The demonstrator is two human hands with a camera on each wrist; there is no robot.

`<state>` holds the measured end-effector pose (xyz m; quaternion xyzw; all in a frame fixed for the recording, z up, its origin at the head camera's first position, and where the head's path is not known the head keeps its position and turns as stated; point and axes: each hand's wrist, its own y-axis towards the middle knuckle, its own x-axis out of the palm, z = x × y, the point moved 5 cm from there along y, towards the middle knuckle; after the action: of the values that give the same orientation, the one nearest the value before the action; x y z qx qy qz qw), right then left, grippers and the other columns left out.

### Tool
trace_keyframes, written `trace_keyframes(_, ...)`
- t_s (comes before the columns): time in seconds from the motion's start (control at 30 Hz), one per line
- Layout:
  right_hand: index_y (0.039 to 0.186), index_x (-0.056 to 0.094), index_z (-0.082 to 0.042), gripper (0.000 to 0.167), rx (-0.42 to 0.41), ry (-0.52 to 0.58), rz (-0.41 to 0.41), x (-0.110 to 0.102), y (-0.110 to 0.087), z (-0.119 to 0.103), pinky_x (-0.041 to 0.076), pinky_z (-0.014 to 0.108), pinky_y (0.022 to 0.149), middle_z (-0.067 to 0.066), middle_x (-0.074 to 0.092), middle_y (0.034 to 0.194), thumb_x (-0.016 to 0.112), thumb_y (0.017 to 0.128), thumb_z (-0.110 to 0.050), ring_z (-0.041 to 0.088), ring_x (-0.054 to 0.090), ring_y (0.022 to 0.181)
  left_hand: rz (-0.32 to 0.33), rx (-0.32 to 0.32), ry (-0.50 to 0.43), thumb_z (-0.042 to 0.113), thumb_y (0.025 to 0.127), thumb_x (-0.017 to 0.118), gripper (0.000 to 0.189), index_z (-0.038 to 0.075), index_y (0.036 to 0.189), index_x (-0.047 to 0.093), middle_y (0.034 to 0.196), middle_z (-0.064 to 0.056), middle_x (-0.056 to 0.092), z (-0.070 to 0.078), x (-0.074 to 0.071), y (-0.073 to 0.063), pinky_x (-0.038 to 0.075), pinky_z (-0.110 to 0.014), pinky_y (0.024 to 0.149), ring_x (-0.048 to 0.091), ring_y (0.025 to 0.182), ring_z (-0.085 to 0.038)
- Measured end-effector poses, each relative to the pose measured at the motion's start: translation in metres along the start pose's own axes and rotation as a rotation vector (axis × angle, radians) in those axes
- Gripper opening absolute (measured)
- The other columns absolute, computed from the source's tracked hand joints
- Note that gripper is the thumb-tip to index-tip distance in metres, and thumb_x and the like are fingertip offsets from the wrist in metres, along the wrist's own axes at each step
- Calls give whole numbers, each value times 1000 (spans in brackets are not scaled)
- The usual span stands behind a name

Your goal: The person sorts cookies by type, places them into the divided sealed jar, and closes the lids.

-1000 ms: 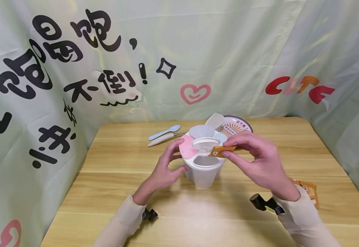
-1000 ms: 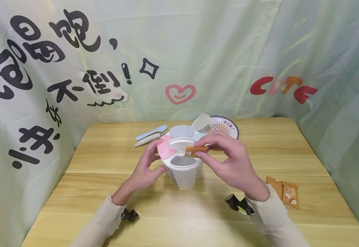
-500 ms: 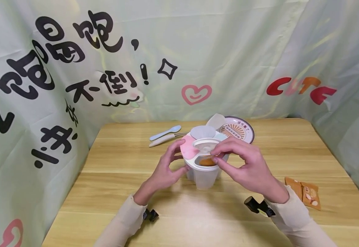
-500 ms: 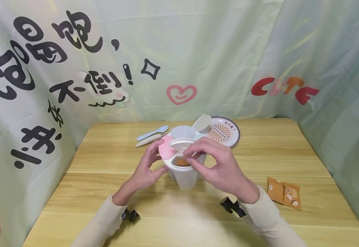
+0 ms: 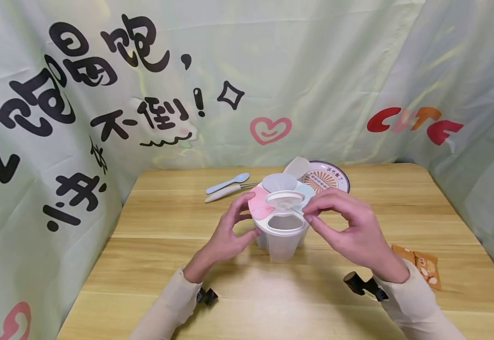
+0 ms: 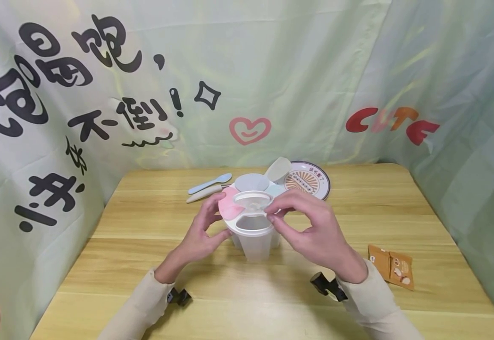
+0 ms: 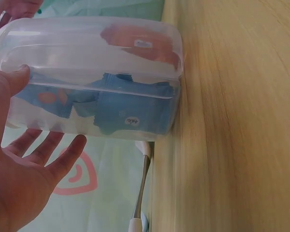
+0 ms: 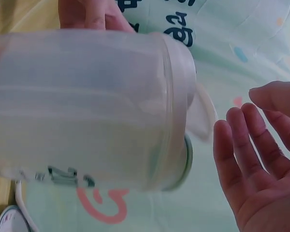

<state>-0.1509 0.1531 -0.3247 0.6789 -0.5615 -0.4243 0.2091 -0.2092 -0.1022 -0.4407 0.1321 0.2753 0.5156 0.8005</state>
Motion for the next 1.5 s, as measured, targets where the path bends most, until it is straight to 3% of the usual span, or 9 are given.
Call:
trace_keyframes(0.13, 103, 79, 2, 27, 41, -27, 29, -13, -9, 7, 61, 13, 89, 3, 78, 104, 82, 82, 18, 8, 71, 96, -1, -2, -1, -8, 91, 82, 83, 7, 161, 40, 169, -18, 45, 0, -1, 0, 62, -47, 110, 61, 140, -43)
trace_keyframes(0.27, 103, 78, 4, 31, 115, -79, 54, -31, -22, 18, 62, 13, 90, -1, 77, 105, 80, 80, 24, 7, 72, 96, -1, -4, -3, -9, 90, 82, 84, 7, 161, 39, 169, -17, 44, 1, -2, -1, 62, -47, 110, 60, 140, -44)
trace_keyframes(0.47, 104, 79, -2, 40, 257, -282, 91, -69, -45, 35, 57, 6, 90, -13, 75, 105, 79, 77, 28, -3, 70, 95, 3, 21, -7, -10, 90, 82, 83, 5, 160, 40, 167, -21, 46, 3, -1, 1, 63, -50, 108, 62, 138, -42)
trace_keyframes(0.77, 107, 79, -2, 30, 460, -408, 131, -120, -85, 69, 51, -2, 86, -25, 72, 102, 81, 85, 18, -13, 66, 94, 7, 31, 2, -11, 89, 82, 83, 5, 159, 41, 165, -22, 48, 1, 0, 1, 63, -55, 105, 63, 138, -39)
trace_keyframes(1.07, 115, 77, -4, 18, 655, -524, 67, -156, -130, 93, 49, -3, 73, -41, 64, 99, 80, 98, -5, -24, 60, 86, 2, 40, 5, -11, 89, 81, 83, 5, 160, 40, 163, -23, 48, 0, 1, 1, 64, -54, 106, 64, 137, -40)
trace_keyframes(1.17, 115, 76, -4, 17, 711, -601, 15, -163, -143, 100, 47, -2, 67, -30, 68, 98, 80, 100, -12, -27, 53, 84, 1, 27, 1, -11, 89, 82, 84, 6, 160, 40, 164, -21, 48, 0, 1, 1, 63, -52, 107, 63, 138, -40)
trace_keyframes(1.33, 117, 75, 0, 21, 772, -693, -68, -166, -163, 107, 46, 2, 60, 15, 76, 103, 80, 100, -13, -28, 44, 82, -1, 6, -1, -10, 89, 82, 85, 6, 160, 39, 166, -19, 47, -1, 1, 1, 63, -50, 109, 62, 139, -40)
trace_keyframes(1.4, 116, 75, 1, 21, 783, -712, -92, -168, -169, 108, 47, 6, 57, 19, 76, 98, 80, 100, -12, -25, 45, 78, 0, 3, 0, -10, 89, 82, 84, 6, 160, 39, 166, -19, 47, -1, 1, 1, 63, -51, 109, 62, 139, -40)
trace_keyframes(1.5, 114, 75, 2, 21, 806, -745, -137, -171, -175, 108, 46, 14, 54, 10, 73, 88, 80, 100, -13, -19, 47, 71, 2, -5, 0, -9, 90, 82, 84, 6, 161, 39, 167, -19, 46, -1, 1, 1, 62, -53, 108, 62, 139, -40)
